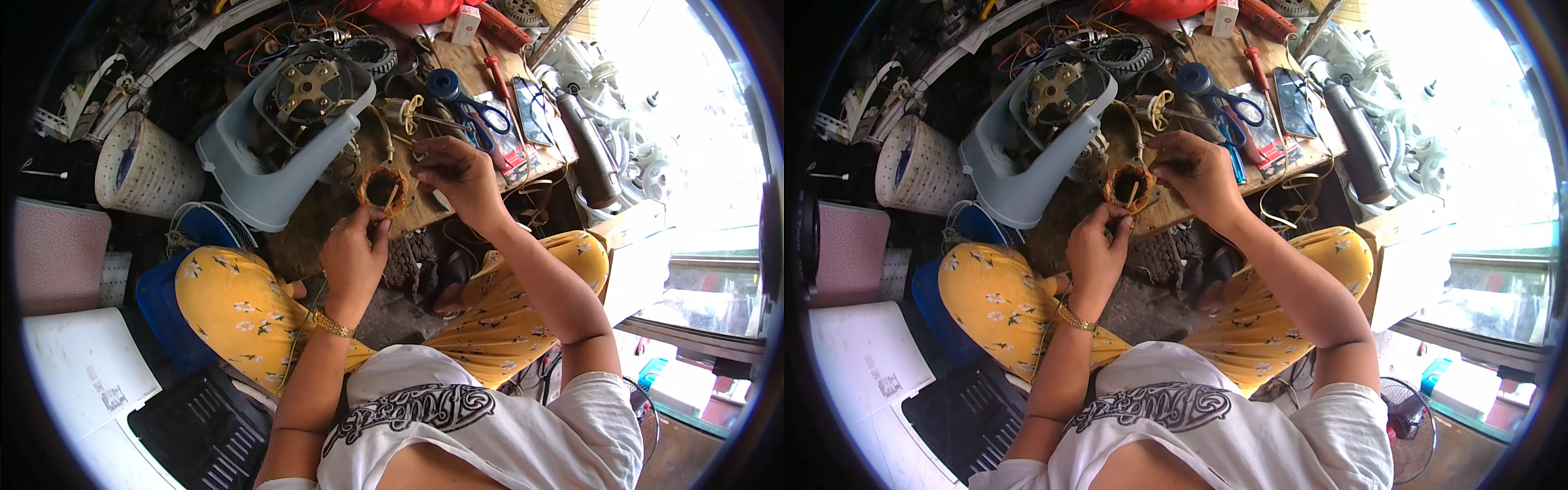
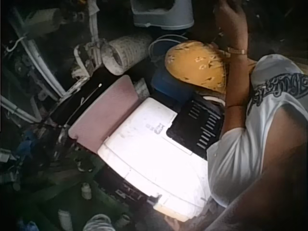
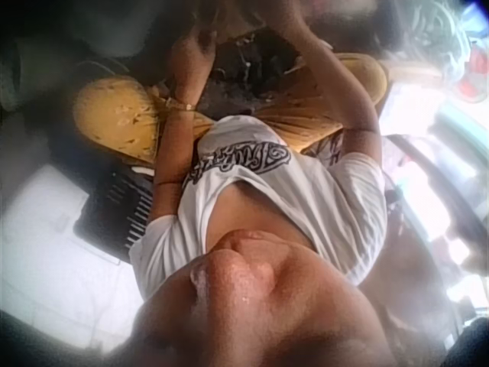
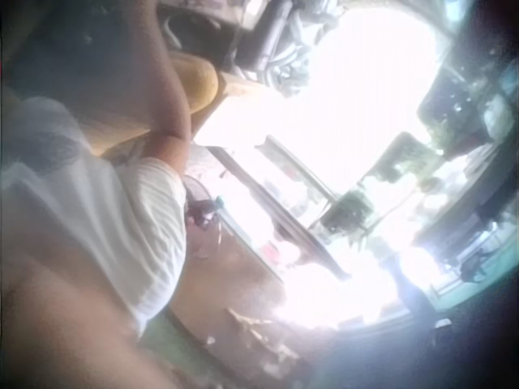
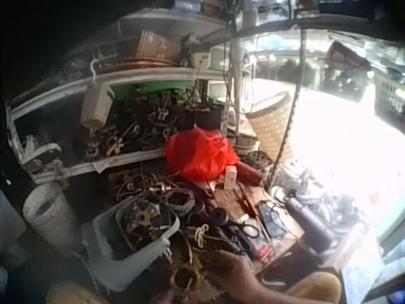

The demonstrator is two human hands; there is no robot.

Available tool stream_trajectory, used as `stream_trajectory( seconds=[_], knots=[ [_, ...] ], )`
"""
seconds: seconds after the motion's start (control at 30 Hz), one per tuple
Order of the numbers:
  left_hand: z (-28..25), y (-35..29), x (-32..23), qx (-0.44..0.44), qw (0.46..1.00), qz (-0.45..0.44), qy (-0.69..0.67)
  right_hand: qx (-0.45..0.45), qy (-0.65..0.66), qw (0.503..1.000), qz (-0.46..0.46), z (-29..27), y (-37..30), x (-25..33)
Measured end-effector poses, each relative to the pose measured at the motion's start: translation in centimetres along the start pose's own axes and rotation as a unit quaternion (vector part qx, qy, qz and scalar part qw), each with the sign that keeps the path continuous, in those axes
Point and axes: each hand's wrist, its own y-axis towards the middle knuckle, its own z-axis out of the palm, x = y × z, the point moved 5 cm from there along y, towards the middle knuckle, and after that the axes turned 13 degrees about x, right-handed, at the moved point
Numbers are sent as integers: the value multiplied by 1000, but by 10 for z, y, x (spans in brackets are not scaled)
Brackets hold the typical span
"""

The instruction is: The person uses a soldering iron to attach a yellow wire to the copper coils of an appliance motor, then wraps the connection with blue electrical tape and handles other wires by hand.

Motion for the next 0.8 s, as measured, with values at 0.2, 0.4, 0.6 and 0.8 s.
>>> stream_trajectory(
  seconds=[0.2,0.4,0.6,0.8],
  knots=[
    [3,-1,0,-34,999,24,-26,25,-71,997,-5,-3,-4,-8],
    [-5,1,-21,-29,998,31,45,21,62,998,27,-7,-6,-21],
    [6,5,-18,-27,996,54,66,11,50,999,17,-2,-6,-16],
    [6,8,-18,-81,996,44,12,5,55,998,15,-6,-7,-18]
  ],
)
